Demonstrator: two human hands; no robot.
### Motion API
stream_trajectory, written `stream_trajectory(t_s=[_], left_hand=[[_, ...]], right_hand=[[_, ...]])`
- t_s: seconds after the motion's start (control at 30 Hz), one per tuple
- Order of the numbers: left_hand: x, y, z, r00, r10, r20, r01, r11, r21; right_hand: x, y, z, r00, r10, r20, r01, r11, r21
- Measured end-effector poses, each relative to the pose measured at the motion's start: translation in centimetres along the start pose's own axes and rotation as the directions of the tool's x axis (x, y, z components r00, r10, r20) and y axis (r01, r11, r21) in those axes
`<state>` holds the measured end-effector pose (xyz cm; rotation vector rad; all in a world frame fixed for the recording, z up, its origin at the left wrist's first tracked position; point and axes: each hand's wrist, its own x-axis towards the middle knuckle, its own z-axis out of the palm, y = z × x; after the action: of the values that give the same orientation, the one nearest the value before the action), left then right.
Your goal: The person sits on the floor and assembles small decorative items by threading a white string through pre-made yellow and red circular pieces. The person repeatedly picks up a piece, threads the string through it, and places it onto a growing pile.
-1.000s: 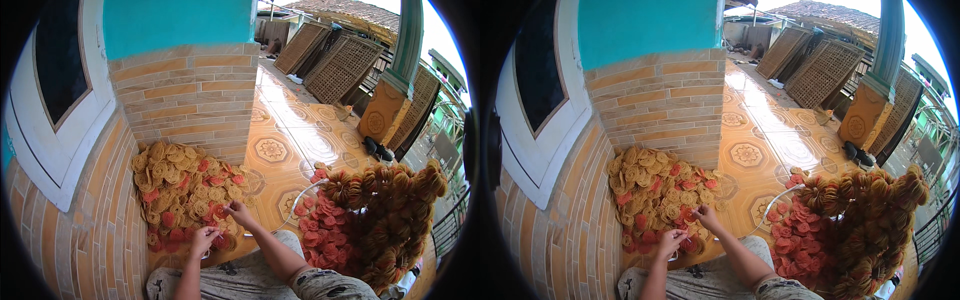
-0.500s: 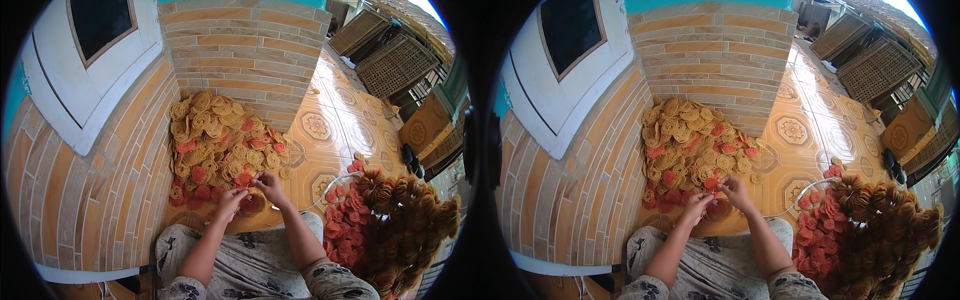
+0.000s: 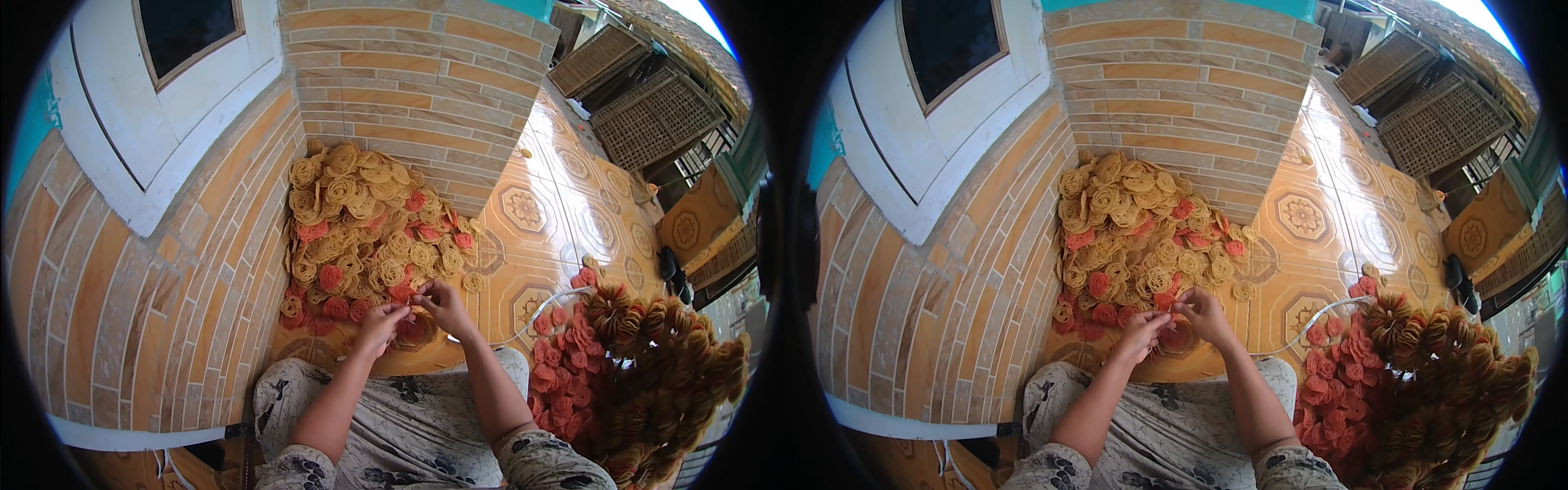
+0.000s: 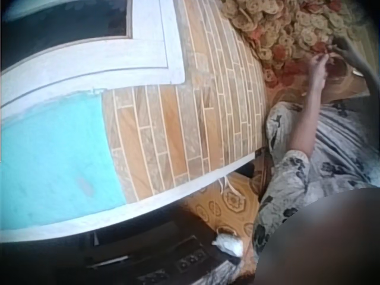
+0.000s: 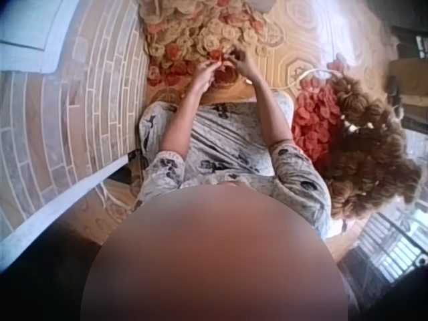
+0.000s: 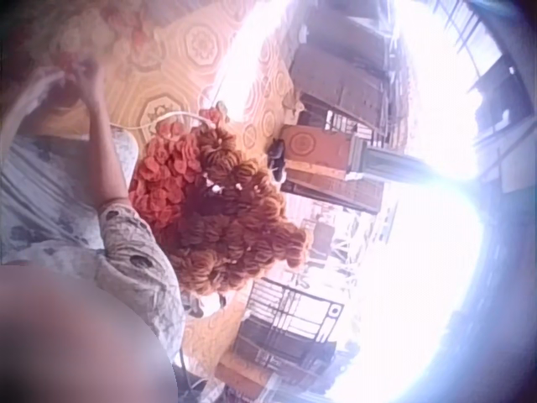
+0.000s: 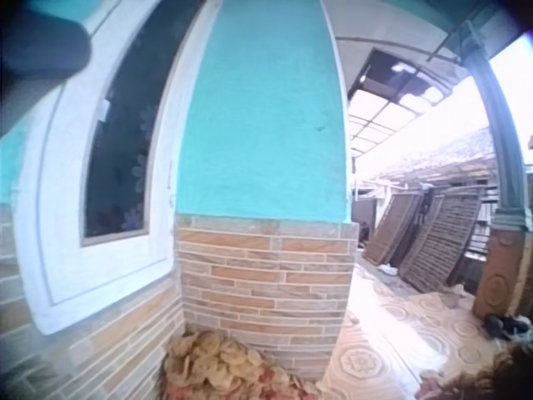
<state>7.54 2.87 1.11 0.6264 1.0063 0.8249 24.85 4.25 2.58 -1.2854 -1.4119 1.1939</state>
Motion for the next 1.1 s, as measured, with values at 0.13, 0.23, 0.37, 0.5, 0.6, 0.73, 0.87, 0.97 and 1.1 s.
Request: stream_trajectory(t_s=[0.13, 0.23, 0.37, 0.5, 0.6, 0.73, 0.87, 0.97, 1.1], left_hand=[[0.0, 0.0, -0.3, 1.0, -0.005, 0.027, 0.005, 1.0, 0.0], [0.0, 0.0, -0.4, 1.0, 0.002, 0.031, -0.004, 0.999, 0.051], [0.2, -0.2, -0.1, 0.997, 0.07, 0.027, -0.072, 0.994, 0.085], [0.4, -0.6, 0.1, 0.991, 0.132, 0.032, -0.134, 0.989, 0.066], [0.4, -0.7, 0.2, 0.989, 0.145, 0.024, -0.146, 0.988, 0.058], [0.1, -0.5, 0.2, 0.991, 0.129, 0.033, -0.131, 0.989, 0.074], [0.1, -0.4, 0.1, 0.992, 0.121, 0.027, -0.123, 0.987, 0.102], [0.3, -0.6, 0.1, 0.987, 0.154, 0.035, -0.157, 0.982, 0.11], [0.7, -0.9, -0.2, 0.978, 0.192, 0.08, -0.203, 0.965, 0.167]], right_hand=[[-0.1, 0.1, -0.2, 0.998, -0.006, 0.061, 0.009, 0.998, -0.058], [-0.2, -0.1, -0.4, 0.994, 0.03, 0.104, -0.025, 0.999, -0.046], [-0.4, -0.5, -0.4, 0.996, -0.025, 0.09, 0.02, 0.998, 0.062], [-0.4, -0.6, -0.5, 0.995, -0.013, 0.102, 0.005, 0.997, 0.075], [-0.3, -0.6, -0.7, 0.993, 0.009, 0.114, -0.017, 0.997, 0.069], [-0.4, -0.5, -0.6, 0.992, -0.004, 0.122, -0.006, 0.996, 0.085], [-0.6, -0.8, -0.5, 0.988, -0.002, 0.154, -0.015, 0.994, 0.11], [-0.8, -1.3, -0.8, 0.979, 0.033, 0.2, -0.05, 0.995, 0.084], [-0.8, -1.5, -1.2, 0.974, 0.147, 0.17, -0.142, 0.989, -0.043]])
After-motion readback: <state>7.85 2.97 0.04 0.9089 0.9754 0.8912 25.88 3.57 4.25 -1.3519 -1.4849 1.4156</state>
